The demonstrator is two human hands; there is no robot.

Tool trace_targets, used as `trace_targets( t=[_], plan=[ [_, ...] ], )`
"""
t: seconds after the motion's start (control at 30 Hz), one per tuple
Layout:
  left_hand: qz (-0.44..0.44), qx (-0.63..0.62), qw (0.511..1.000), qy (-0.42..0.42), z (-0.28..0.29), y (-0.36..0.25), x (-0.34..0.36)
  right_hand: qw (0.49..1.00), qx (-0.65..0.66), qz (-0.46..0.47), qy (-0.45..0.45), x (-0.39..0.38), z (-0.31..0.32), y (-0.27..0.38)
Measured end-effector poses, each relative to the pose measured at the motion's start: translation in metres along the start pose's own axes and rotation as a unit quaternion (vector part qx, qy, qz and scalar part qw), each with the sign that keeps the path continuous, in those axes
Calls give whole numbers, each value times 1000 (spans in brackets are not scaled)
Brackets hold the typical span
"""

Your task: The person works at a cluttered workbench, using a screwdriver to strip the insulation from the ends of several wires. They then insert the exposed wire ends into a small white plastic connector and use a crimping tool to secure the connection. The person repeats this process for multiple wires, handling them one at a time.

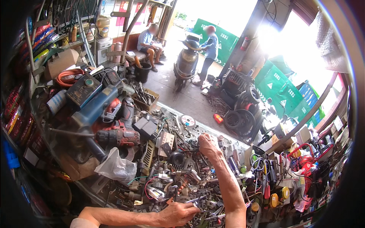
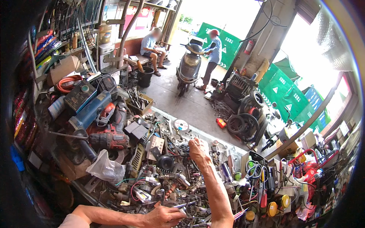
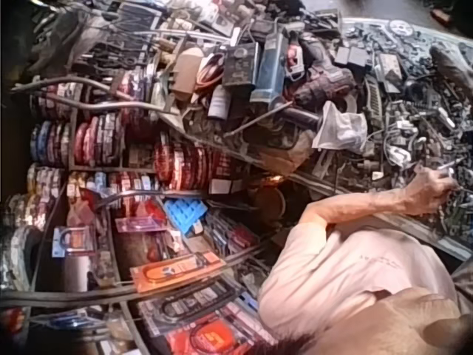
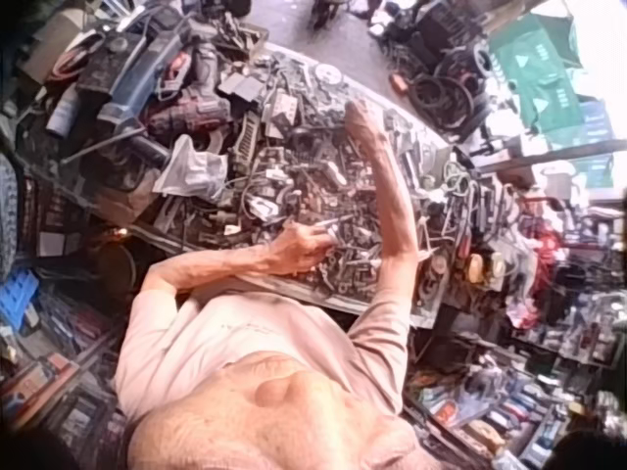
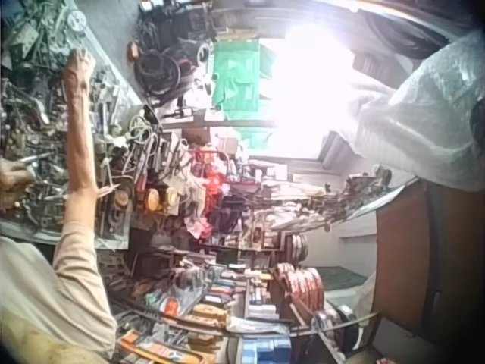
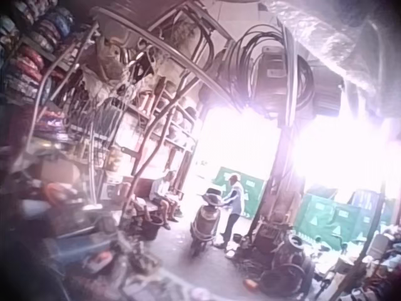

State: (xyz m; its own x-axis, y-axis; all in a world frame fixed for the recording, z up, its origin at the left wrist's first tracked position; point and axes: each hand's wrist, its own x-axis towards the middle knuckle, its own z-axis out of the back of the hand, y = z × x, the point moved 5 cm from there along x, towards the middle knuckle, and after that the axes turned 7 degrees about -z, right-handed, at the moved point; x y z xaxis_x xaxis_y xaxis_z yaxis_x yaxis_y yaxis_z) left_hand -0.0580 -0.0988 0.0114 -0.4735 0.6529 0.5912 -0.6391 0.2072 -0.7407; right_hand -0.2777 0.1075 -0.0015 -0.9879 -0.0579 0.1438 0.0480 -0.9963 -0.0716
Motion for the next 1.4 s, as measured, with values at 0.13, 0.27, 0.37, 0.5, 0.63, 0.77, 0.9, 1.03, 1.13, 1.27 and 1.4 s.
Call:
trace_targets(
  t=[0.13,0.27,0.37,0.5,0.63,0.77,0.9,1.03,1.13,1.27,1.4],
  plan=[
    [-9,5,1000,-5,0,-2,2,998,-56,4,17,4,4,8],
    [-11,14,1000,1,2,-4,2,995,-85,51,-20,1,10,14],
    [-17,10,1000,-1,1,-3,1,992,-107,67,7,1,13,15],
    [-24,12,1000,6,0,-2,1,991,-113,60,44,-1,16,14],
    [-31,11,999,-8,3,-6,3,990,-107,44,85,-4,19,17],
    [-31,10,999,-14,3,-7,3,990,-96,46,95,-8,17,13],
    [-19,17,1000,0,0,-3,0,992,-73,51,88,-9,17,14],
    [-27,18,999,-1,-2,-2,0,993,-74,70,57,-8,14,7],
    [-29,15,999,-3,-1,-3,0,997,-46,39,43,-13,31,11],
    [-28,18,999,-4,0,-2,1,998,61,-17,19,-27,56,13],
    [-18,-27,999,36,-13,8,-7,916,396,-71,14,-68,84,10]
  ],
)
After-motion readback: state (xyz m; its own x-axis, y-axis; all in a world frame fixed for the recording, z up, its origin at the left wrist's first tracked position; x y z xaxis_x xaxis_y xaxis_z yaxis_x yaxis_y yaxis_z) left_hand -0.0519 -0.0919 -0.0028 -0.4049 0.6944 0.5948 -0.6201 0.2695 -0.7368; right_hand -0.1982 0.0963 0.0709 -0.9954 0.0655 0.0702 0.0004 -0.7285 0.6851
